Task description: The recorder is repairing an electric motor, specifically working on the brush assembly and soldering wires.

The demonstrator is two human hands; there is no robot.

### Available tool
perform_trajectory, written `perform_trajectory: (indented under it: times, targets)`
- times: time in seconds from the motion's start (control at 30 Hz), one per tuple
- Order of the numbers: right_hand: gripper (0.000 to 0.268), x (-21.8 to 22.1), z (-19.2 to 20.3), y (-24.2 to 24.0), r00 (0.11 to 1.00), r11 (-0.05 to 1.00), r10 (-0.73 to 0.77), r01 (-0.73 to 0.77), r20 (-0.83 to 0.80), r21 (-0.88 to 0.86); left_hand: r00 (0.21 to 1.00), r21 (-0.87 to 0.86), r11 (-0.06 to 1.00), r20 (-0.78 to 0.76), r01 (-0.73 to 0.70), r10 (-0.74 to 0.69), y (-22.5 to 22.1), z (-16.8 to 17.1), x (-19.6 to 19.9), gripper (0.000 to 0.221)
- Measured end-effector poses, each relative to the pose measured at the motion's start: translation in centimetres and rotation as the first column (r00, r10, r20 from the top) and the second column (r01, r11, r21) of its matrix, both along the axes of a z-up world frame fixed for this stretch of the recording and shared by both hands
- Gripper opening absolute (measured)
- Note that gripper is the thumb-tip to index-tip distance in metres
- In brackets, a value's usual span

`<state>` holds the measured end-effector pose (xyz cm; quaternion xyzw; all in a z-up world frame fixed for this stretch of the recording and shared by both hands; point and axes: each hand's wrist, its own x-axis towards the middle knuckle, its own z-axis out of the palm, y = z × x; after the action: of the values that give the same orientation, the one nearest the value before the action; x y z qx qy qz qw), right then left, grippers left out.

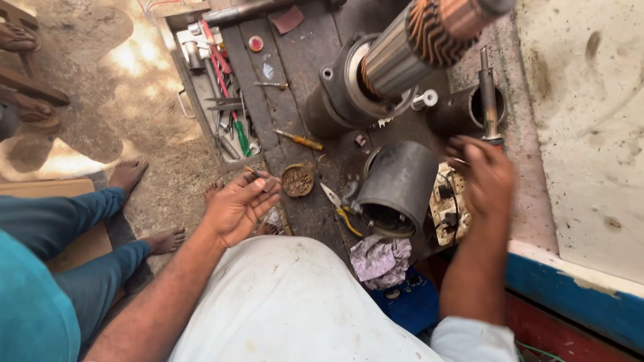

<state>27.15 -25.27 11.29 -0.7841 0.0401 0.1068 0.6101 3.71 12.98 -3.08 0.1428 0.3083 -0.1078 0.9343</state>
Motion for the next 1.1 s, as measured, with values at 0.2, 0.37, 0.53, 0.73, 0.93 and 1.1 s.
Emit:
perform_trajectory:
  times: [0.2,0.37,0.53,0.73,0.93,1.1]
  targets:
    - [0.012,-15.4,4.7,0.7,0.837,0.740,0.244,-0.487,0.490,0.464,0.993,0.173,0.978,-0.007,-0.115,0.118,3.3,1.7,-3.0,0.015]
    - [0.027,-19.3,2.3,13.7,0.854,0.735,0.475,-0.518,0.213,0.438,0.988,0.222,0.964,0.079,-0.146,0.132,7.4,-0.7,-2.2,0.017]
    - [0.030,-13.4,-7.6,24.4,0.846,0.851,0.526,-0.523,0.084,-0.055,0.999,0.339,0.940,-0.021,-0.037,0.047,11.1,-2.1,2.3,0.023]
    - [0.032,-3.9,-17.9,32.4,0.854,0.839,0.425,-0.249,0.298,-0.484,0.995,0.445,0.890,-0.078,0.094,-0.066,16.5,-3.5,8.0,0.036]
    - [0.043,1.2,-23.3,35.4,0.772,0.652,0.548,-0.153,0.322,-0.743,0.981,0.447,0.873,-0.077,0.195,-0.179,19.5,-7.2,10.0,0.033]
    - [0.028,2.3,-27.0,34.7,0.795,0.505,0.575,-0.156,0.196,-0.849,0.979,0.479,0.855,-0.064,0.199,-0.193,19.9,-7.6,11.0,0.032]
